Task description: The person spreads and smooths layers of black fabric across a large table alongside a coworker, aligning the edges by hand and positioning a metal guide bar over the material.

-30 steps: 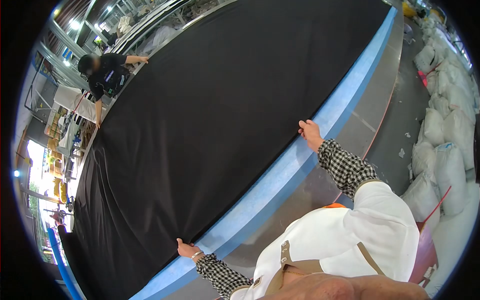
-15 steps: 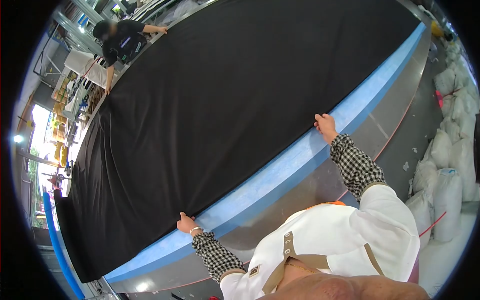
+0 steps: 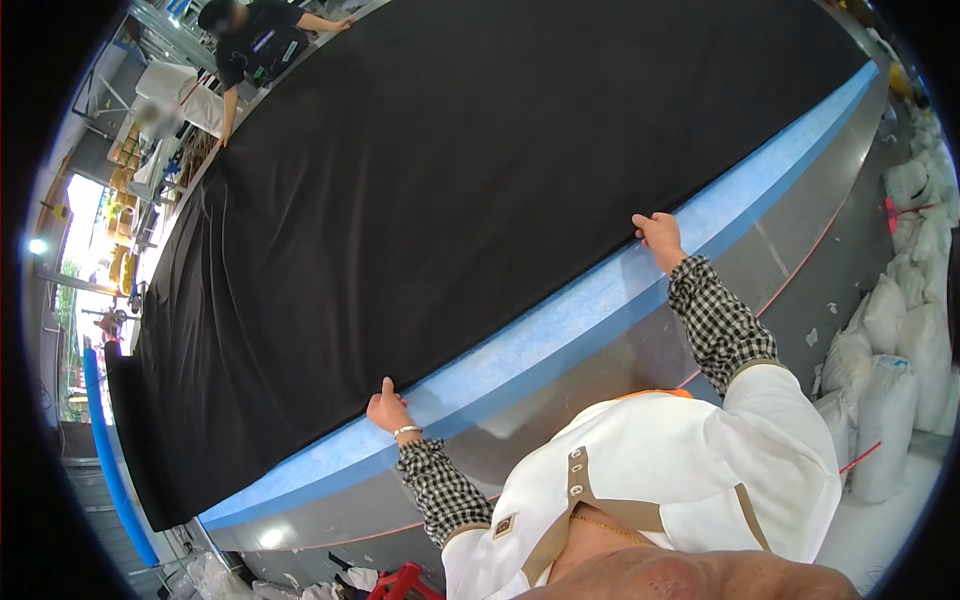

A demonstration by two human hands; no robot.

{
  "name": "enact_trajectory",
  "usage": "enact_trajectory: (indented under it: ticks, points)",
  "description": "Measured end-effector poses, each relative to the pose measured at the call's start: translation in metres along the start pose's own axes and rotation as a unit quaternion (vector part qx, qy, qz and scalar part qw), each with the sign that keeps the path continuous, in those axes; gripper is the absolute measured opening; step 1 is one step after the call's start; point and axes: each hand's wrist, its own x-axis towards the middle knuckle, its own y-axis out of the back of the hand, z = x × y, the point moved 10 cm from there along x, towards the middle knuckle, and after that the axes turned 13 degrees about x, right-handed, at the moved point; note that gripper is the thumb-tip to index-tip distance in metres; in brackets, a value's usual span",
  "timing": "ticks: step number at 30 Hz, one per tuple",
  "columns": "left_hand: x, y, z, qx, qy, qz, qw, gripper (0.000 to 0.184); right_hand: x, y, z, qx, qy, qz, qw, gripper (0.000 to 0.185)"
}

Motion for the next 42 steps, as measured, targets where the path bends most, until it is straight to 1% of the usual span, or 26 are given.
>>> enact_trajectory:
  ticks: [4,6,9,12,13,15,17,18,19,21,22,25,27,28,31,32,33,34,35,36,37,38,39,40,41,42]
  points:
    - [0.001,-0.003,-0.007,-0.029,0.007,0.027,0.999,0.038,-0.001,0.005,0.006,-0.021,0.003,0.012,1.000,0.034]
    - [0.005,-0.001,-0.002,-0.024,0.000,0.019,1.000,0.036,-0.004,0.004,-0.001,-0.082,0.008,0.014,0.996,0.034]
    - [-0.003,0.006,0.007,0.096,-0.019,0.034,0.995,0.035,-0.007,0.006,-0.006,-0.180,0.031,0.021,0.983,0.034]
    - [0.006,0.017,0.006,0.203,-0.099,0.118,0.967,0.036,-0.010,0.000,-0.015,-0.271,0.048,0.004,0.961,0.037]
    - [-0.001,0.023,0.012,0.245,-0.098,0.142,0.954,0.025,-0.012,0.001,-0.016,-0.298,0.052,0.000,0.953,0.040]
    - [-0.004,0.036,0.020,0.269,-0.085,0.211,0.936,0.026,-0.015,0.006,-0.022,-0.309,0.069,0.000,0.949,0.044]
    - [-0.014,0.032,0.052,0.287,-0.153,0.223,0.919,0.032,-0.013,0.008,-0.024,-0.321,0.088,-0.006,0.943,0.048]
    - [-0.017,0.024,0.069,0.273,-0.181,0.206,0.922,0.033,-0.012,0.012,-0.040,-0.332,0.143,0.020,0.932,0.048]
    - [-0.018,0.008,0.083,0.261,-0.248,0.182,0.915,0.035,-0.010,0.018,-0.052,-0.328,0.172,0.040,0.928,0.044]
    - [-0.027,-0.019,0.108,0.229,-0.378,0.139,0.886,0.040,-0.008,0.025,-0.081,-0.317,0.234,0.075,0.916,0.036]
    - [-0.038,-0.038,0.124,0.262,-0.422,0.093,0.863,0.045,-0.001,0.029,-0.094,-0.333,0.266,0.079,0.901,0.032]
    - [-0.060,-0.096,0.151,0.282,-0.481,-0.020,0.830,0.056,0.025,0.039,-0.125,-0.386,0.334,0.098,0.854,0.026]
    - [-0.073,-0.119,0.151,0.325,-0.508,-0.041,0.797,0.062,0.032,0.051,-0.134,-0.431,0.351,0.126,0.821,0.031]
    - [-0.073,-0.127,0.148,0.355,-0.502,-0.059,0.787,0.065,0.037,0.053,-0.132,-0.443,0.356,0.115,0.815,0.051]
    - [-0.061,-0.143,0.116,0.474,-0.493,-0.031,0.729,0.067,0.041,0.062,-0.103,-0.510,0.299,0.136,0.795,0.067]
    - [-0.057,-0.141,0.112,0.472,-0.485,-0.036,0.735,0.069,0.050,0.071,-0.078,-0.500,0.255,0.129,0.818,0.074]
    - [-0.063,-0.141,0.121,0.456,-0.494,-0.055,0.738,0.069,0.045,0.074,-0.080,-0.489,0.324,0.164,0.793,0.072]
    - [-0.068,-0.137,0.131,0.445,-0.491,-0.065,0.746,0.069,0.033,0.068,-0.099,-0.449,0.384,0.122,0.798,0.061]
    - [-0.068,-0.125,0.134,0.438,-0.479,-0.068,0.757,0.070,0.012,0.051,-0.104,-0.520,0.485,0.120,0.693,0.046]
    - [-0.066,-0.116,0.131,0.431,-0.478,-0.063,0.763,0.070,0.009,0.054,-0.100,-0.496,0.515,0.141,0.685,0.041]
    - [-0.064,-0.112,0.127,0.421,-0.473,-0.054,0.772,0.071,0.012,0.045,-0.086,-0.604,0.525,0.100,0.591,0.050]
    - [-0.063,-0.100,0.117,0.429,-0.451,-0.060,0.780,0.072,0.024,0.059,-0.080,-0.567,0.486,0.114,0.655,0.055]
    - [-0.061,-0.081,0.099,0.436,-0.427,-0.066,0.790,0.074,0.017,0.054,-0.076,-0.605,0.387,0.101,0.689,0.056]
    - [-0.063,-0.063,0.080,0.449,-0.424,-0.038,0.786,0.073,0.024,0.044,-0.065,-0.651,0.337,0.077,0.676,0.055]
    - [-0.066,-0.050,0.060,0.459,-0.419,-0.010,0.783,0.073,0.006,0.023,-0.078,-0.643,0.389,0.089,0.654,0.051]
    - [-0.073,-0.030,0.043,0.446,-0.401,-0.011,0.800,0.074,-0.022,-0.011,-0.086,-0.602,0.456,0.063,0.652,0.049]
